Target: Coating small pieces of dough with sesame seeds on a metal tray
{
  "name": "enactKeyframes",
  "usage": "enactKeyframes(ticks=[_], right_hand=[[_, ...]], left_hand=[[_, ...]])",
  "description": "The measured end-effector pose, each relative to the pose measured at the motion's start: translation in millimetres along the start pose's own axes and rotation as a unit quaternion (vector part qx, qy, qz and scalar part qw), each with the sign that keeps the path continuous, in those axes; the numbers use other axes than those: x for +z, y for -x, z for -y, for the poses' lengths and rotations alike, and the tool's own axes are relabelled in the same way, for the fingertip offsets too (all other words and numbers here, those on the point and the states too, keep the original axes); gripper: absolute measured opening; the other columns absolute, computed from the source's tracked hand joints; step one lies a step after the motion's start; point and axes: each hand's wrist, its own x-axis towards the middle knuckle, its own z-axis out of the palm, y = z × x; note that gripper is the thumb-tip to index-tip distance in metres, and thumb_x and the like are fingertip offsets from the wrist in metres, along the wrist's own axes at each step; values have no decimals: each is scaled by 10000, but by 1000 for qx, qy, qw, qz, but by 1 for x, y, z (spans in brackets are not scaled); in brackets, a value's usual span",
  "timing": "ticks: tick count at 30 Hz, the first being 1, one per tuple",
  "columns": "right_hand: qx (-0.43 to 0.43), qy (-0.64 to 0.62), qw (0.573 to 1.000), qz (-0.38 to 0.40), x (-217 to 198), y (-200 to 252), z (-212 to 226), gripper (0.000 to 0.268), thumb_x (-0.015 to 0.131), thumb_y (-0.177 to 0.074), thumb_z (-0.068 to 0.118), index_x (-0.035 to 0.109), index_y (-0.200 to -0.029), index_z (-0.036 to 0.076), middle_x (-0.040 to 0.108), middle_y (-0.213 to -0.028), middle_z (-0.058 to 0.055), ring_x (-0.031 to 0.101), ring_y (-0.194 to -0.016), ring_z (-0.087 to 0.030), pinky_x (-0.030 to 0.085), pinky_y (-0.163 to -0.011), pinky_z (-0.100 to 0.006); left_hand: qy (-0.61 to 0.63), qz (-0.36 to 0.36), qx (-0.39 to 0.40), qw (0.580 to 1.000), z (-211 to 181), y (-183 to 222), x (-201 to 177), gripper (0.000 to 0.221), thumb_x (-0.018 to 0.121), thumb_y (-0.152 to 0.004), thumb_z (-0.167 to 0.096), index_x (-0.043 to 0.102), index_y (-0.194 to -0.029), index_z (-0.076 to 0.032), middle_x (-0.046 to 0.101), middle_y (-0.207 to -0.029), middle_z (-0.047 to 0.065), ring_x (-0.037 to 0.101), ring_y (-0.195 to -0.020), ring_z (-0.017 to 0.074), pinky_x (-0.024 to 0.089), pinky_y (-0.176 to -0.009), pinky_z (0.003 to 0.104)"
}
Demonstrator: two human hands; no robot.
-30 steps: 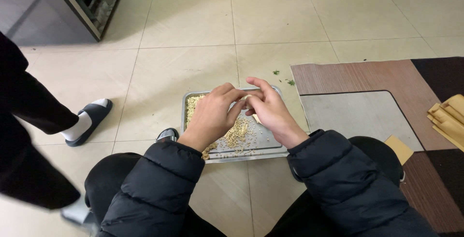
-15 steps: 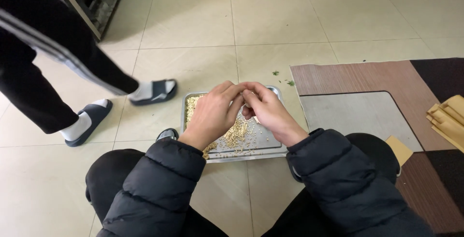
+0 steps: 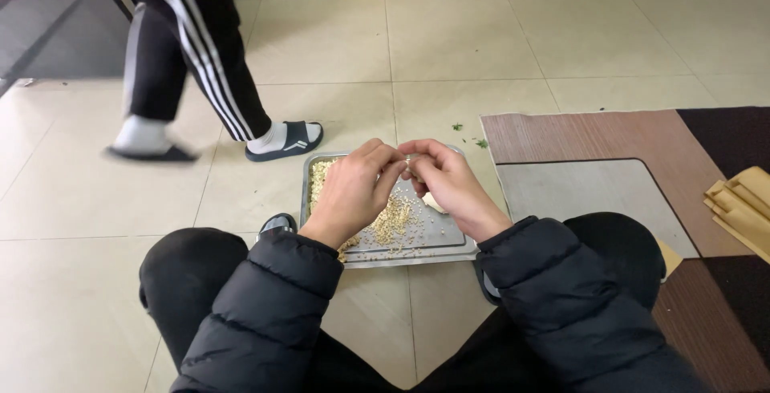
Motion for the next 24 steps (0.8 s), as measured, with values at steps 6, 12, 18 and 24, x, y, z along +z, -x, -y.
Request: enactKeyframes(ticks=[6,12,18,24], right_hand=[[-7,-46,998,-33,-5,2,-6,349,594,-988,8,756,-1295,-21,683,-829,-109,518,-670,-98,506,-606,-269],[-8,-71,994,-77,-3,2,-12,322,636,-971,2,794,-1250,-17,663,-787,-83,570,-618,-119,549,-589,-280],[-16,-168,972,-165,-29,6,-12,276,537,-1065,125,731,-1241,39,598,-831,-31,624,-643,-105,583,-610,-255],[25,-161,971,-175,-24,-11,-54,328,695,-1159,371,677,-1024,72,455,-707,34,592,-575,-120,550,-556,-253]], left_hand=[[3,-46,-13,999,-3,6,8,145,665,-1141,-297,762,-1125,-190,704,-934,17,809,-961,279,645,-794,462],[32,-140,-29,989,-5,14,17,116,688,-1130,-201,766,-1144,-117,708,-899,135,791,-917,404,639,-772,535],[114,-295,-81,945,27,18,9,111,726,-1140,-183,776,-1147,-83,755,-935,103,808,-926,312,666,-798,373],[89,-286,-41,953,12,25,18,183,756,-1137,-250,760,-1002,-128,733,-805,91,786,-812,330,624,-713,431]])
